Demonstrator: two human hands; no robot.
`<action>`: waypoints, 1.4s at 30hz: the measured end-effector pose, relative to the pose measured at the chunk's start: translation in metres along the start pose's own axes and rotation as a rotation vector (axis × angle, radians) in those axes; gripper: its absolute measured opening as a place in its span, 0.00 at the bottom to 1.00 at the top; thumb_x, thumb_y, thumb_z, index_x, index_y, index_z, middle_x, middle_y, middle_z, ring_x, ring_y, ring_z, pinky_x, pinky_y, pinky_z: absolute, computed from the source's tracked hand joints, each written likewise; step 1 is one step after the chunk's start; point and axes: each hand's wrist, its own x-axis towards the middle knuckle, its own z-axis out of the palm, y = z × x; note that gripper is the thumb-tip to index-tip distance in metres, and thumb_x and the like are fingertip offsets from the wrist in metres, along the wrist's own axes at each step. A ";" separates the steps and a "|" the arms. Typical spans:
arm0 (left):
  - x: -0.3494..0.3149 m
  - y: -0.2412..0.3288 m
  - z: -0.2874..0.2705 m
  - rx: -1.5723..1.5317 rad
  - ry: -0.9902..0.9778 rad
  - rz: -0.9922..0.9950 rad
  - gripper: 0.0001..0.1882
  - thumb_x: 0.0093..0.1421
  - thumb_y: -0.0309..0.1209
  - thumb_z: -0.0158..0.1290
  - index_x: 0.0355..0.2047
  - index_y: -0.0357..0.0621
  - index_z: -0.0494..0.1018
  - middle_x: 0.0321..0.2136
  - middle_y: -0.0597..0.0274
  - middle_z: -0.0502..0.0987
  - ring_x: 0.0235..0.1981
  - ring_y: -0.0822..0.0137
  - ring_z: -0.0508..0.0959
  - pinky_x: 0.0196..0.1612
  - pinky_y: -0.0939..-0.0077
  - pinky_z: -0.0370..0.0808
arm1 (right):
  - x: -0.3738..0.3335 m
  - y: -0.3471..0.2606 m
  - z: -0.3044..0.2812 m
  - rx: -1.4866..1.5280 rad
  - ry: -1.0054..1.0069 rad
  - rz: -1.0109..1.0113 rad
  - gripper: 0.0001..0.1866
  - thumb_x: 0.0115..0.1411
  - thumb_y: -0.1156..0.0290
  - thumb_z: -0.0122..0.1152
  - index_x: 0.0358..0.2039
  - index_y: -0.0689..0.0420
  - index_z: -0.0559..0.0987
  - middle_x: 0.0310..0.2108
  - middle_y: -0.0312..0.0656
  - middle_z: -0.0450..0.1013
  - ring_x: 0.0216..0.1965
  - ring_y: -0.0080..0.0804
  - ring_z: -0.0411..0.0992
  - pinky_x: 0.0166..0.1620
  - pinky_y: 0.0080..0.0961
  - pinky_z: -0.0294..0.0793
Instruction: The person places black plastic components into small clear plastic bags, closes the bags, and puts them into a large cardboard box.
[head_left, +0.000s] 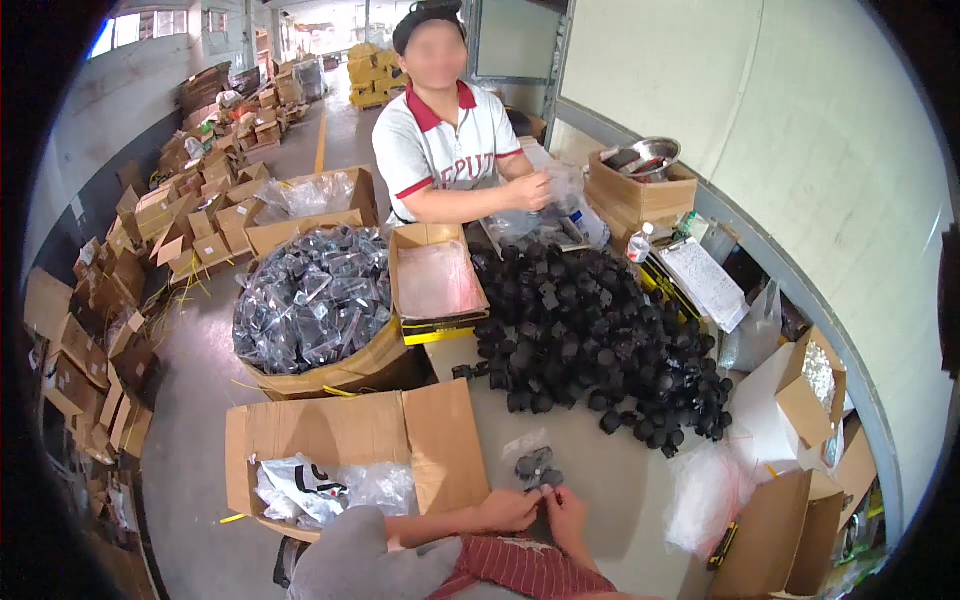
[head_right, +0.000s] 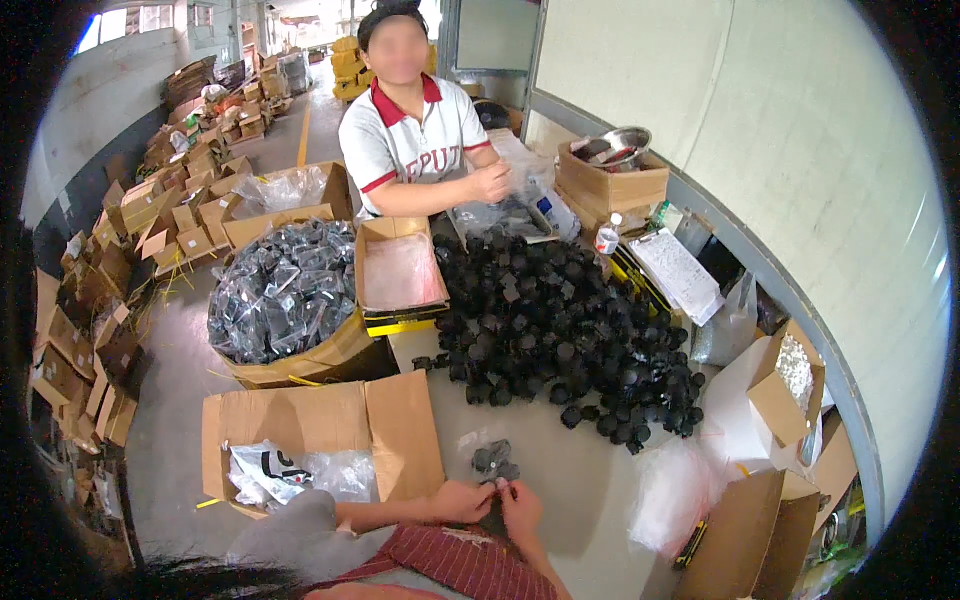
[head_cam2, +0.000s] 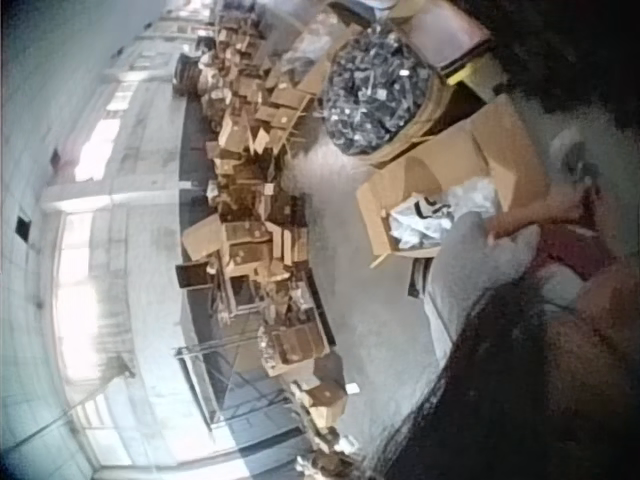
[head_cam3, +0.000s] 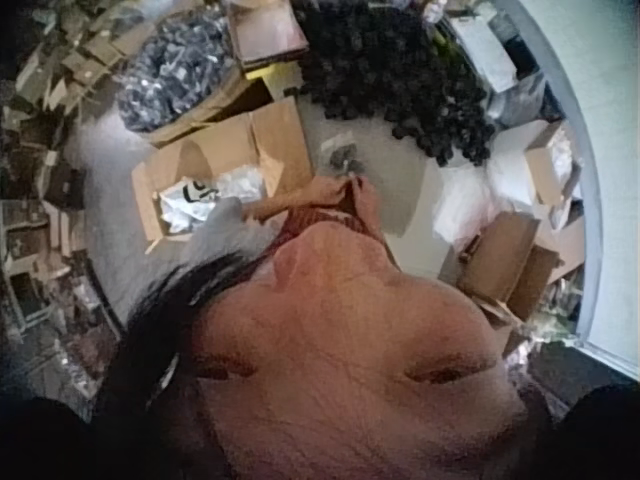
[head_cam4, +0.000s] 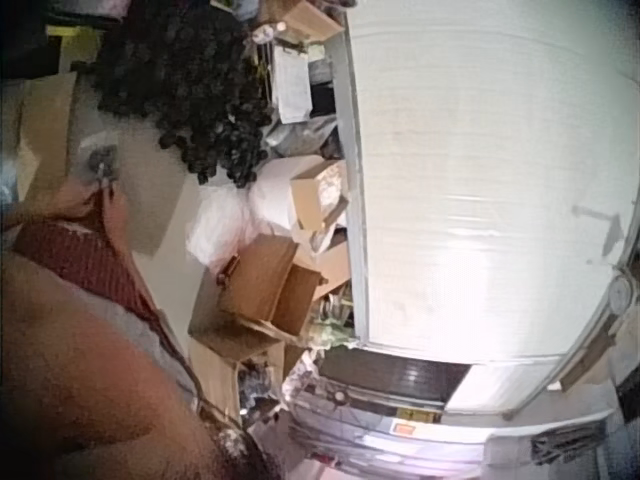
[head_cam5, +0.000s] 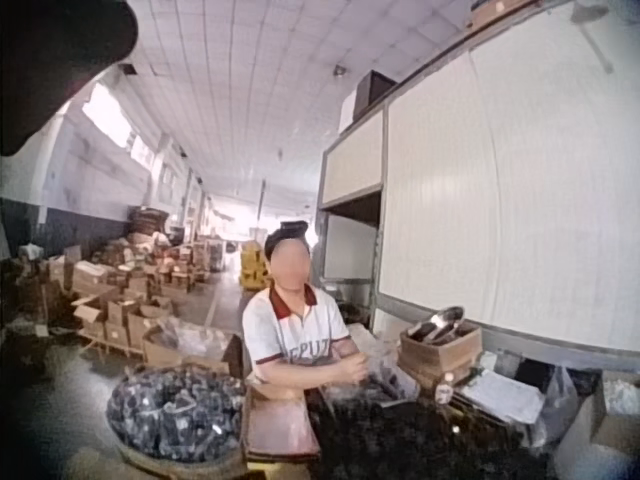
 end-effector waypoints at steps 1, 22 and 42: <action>-0.001 0.003 -0.006 -0.004 -0.122 -0.083 0.17 0.60 0.37 0.48 0.45 0.41 0.67 0.21 0.45 0.76 0.22 0.42 0.77 0.25 0.44 0.71 | -0.001 0.009 0.007 0.000 -0.005 0.016 0.16 0.64 0.61 0.59 0.30 0.62 0.77 0.20 0.48 0.72 0.20 0.30 0.66 0.27 0.32 0.66; 0.028 0.011 -0.085 -0.160 0.219 -0.052 0.07 0.57 0.36 0.52 0.28 0.48 0.74 0.21 0.55 0.76 0.23 0.51 0.77 0.26 0.59 0.72 | -0.007 -0.075 -0.071 -0.481 -0.010 -0.227 0.12 0.53 0.58 0.67 0.28 0.52 0.79 0.31 0.40 0.76 0.30 0.42 0.75 0.31 0.36 0.72; 0.004 0.029 -0.062 -0.469 0.069 -0.121 0.15 0.51 0.24 0.48 0.41 0.42 0.71 0.34 0.49 0.78 0.37 0.47 0.77 0.39 0.57 0.74 | -0.021 -0.090 -0.089 -0.357 -0.090 -0.667 0.08 0.47 0.69 0.69 0.29 0.53 0.80 0.34 0.37 0.73 0.36 0.41 0.73 0.44 0.40 0.69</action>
